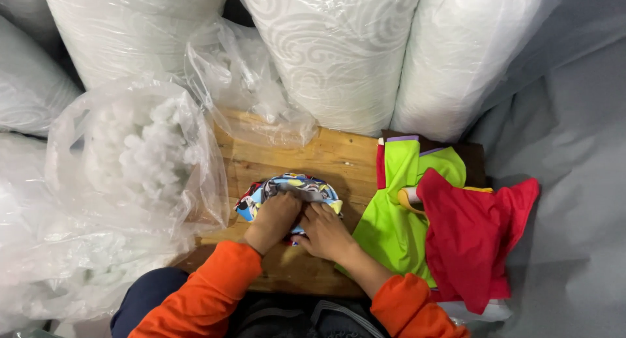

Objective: The person is stuffing a small patterned fabric pouch with white fiberfill material after handling other fabric pieces.

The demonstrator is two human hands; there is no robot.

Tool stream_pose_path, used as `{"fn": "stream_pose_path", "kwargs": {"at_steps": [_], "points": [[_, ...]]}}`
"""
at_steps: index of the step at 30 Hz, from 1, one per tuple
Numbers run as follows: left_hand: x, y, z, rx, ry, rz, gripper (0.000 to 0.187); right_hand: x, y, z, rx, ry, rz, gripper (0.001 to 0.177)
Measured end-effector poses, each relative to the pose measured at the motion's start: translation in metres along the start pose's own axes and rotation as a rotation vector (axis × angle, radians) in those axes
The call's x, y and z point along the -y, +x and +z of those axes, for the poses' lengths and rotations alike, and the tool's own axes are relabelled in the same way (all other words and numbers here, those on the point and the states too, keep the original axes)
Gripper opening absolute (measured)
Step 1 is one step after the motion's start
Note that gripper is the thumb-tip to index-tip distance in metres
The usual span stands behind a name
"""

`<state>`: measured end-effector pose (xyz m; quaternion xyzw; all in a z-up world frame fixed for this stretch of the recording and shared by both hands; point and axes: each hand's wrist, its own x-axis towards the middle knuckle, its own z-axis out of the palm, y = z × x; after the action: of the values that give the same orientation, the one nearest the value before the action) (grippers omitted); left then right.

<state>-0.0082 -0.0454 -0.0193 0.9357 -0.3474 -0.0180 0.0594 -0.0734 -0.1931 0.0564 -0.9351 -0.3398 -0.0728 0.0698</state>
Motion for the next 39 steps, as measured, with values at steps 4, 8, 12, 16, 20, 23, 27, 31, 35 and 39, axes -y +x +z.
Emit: {"fn": "stream_pose_path", "kwargs": {"at_steps": [4,8,12,16,20,23,27,31,35,39], "points": [[-0.006,-0.005,-0.048,-0.039,0.15,-0.017,0.016,0.003,0.004,0.0,0.045,0.009,0.034,0.045],[0.003,-0.001,-0.037,-0.178,0.099,0.015,0.026,0.005,0.012,-0.012,-0.04,-0.047,-0.009,0.046],[0.012,0.006,-0.014,-0.237,0.068,-0.014,0.022,0.0,0.003,0.005,0.048,-0.083,0.03,0.054],[0.014,0.001,-0.032,-0.211,0.093,-0.031,0.023,-0.008,0.007,0.012,-0.26,-0.114,-0.098,0.036],[0.029,0.01,-0.005,-0.282,0.016,0.01,0.011,-0.002,0.01,-0.012,-0.372,-0.224,-0.045,0.031],[0.037,0.009,-0.016,-0.327,-0.062,0.001,0.008,-0.004,0.012,-0.012,-0.334,-0.239,0.013,0.032],[0.055,-0.015,-0.089,-0.379,-0.134,-0.084,0.015,0.026,0.043,-0.042,-0.508,-0.11,0.048,0.022],[0.121,-0.037,-0.148,-0.594,-0.33,-0.286,0.012,0.08,0.121,-0.043,-0.661,0.171,0.054,0.02],[0.169,-0.079,-0.194,-1.022,-0.556,-0.497,0.01,0.116,0.22,-0.004,-0.518,0.493,0.214,0.04],[0.186,-0.108,-0.202,-1.036,-0.586,-0.634,0.009,0.143,0.304,0.037,-0.012,0.76,0.451,0.089]]}}
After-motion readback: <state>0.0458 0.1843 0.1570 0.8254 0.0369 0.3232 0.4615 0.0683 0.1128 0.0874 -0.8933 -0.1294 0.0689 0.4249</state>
